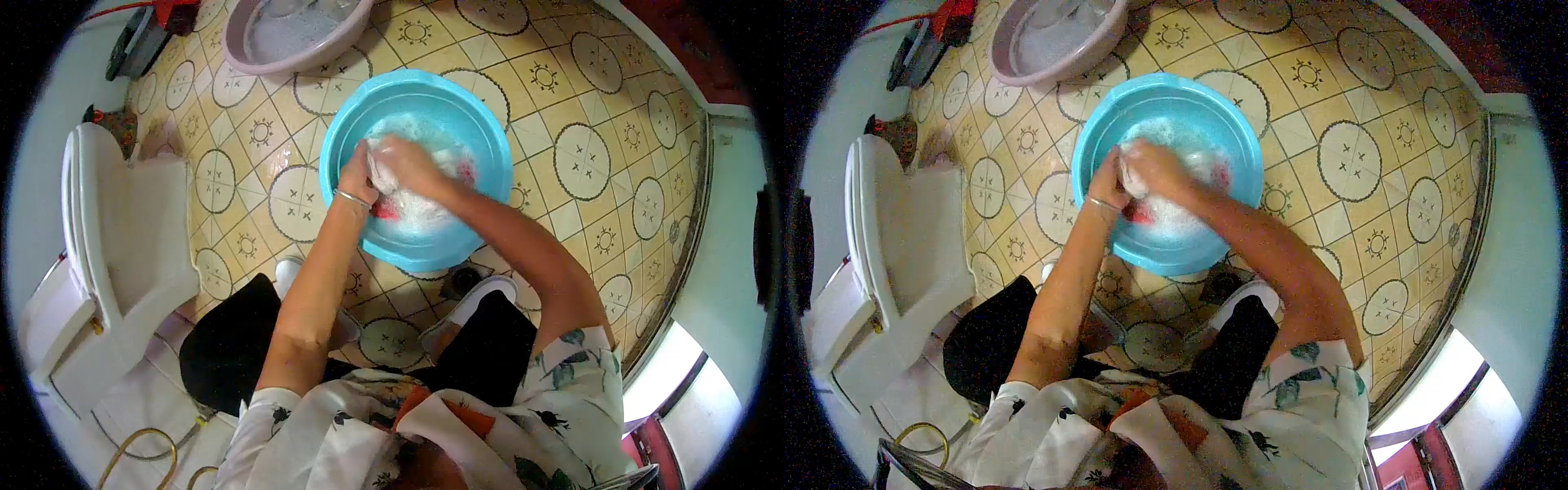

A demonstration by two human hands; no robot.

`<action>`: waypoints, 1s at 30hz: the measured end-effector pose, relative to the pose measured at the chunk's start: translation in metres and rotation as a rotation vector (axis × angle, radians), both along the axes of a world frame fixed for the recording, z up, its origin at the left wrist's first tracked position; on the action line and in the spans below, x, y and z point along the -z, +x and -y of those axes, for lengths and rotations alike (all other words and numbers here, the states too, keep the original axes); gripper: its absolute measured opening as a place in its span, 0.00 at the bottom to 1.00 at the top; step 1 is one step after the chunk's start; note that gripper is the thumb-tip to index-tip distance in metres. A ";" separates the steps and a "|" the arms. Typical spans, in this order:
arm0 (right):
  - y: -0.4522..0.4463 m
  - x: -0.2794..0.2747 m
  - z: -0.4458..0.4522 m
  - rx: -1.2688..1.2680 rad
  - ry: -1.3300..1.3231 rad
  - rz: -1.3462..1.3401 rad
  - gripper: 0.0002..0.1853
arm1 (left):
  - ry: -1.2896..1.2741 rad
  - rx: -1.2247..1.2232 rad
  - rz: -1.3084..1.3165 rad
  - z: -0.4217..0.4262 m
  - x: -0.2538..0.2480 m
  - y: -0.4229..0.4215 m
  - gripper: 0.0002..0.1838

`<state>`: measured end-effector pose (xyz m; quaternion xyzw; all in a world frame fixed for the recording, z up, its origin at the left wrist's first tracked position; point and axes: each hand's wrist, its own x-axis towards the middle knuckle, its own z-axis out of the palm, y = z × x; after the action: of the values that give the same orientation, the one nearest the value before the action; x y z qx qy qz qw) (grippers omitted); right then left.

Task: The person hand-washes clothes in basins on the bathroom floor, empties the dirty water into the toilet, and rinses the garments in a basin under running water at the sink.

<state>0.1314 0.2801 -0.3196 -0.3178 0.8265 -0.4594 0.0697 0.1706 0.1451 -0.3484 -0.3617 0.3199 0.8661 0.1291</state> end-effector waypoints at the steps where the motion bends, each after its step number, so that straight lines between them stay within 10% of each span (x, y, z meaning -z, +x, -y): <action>1: 0.016 -0.021 0.017 -0.054 0.104 0.226 0.12 | -0.007 0.059 -0.159 0.007 0.014 0.005 0.16; 3: 0.044 -0.055 0.035 -0.072 0.072 0.135 0.11 | 0.146 0.093 0.089 0.003 -0.033 0.003 0.15; 5: 0.055 -0.074 0.041 -0.089 0.012 -0.075 0.08 | 0.875 0.216 -0.334 0.018 0.000 0.000 0.15; 8: 0.004 -0.070 0.012 -0.090 0.314 -0.122 0.07 | 0.482 0.034 -0.074 -0.053 -0.117 -0.008 0.15; 9: -0.026 -0.058 -0.002 0.039 0.407 -0.095 0.08 | 0.126 -0.154 0.102 -0.067 -0.128 -0.012 0.14; 11: -0.040 -0.043 -0.013 0.177 0.496 -0.060 0.09 | -0.272 0.256 -0.221 -0.047 -0.070 0.000 0.13; 18: 0.029 -0.099 0.016 0.095 -0.014 -0.025 0.11 | -0.046 0.286 -0.266 -0.013 -0.037 0.002 0.15; 21: -0.029 -0.027 -0.006 0.040 0.200 -0.251 0.09 | 0.419 0.027 -0.105 -0.028 -0.053 -0.007 0.16; 22: -0.047 -0.010 -0.020 0.103 0.253 -0.136 0.10 | 0.871 0.371 -0.435 -0.012 -0.044 -0.005 0.18; 25: -0.053 0.050 -0.037 0.195 0.352 0.037 0.13 | 0.165 -0.039 0.084 -0.029 -0.049 -0.005 0.19; 30: -0.028 0.054 -0.042 0.312 0.398 -0.076 0.15 | 0.126 -0.037 0.089 -0.019 -0.021 0.001 0.23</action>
<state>0.1033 0.3225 -0.3736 -0.1836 0.9416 -0.2807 0.0281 0.1719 0.1645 -0.3269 -0.3969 0.2518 0.8699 0.1494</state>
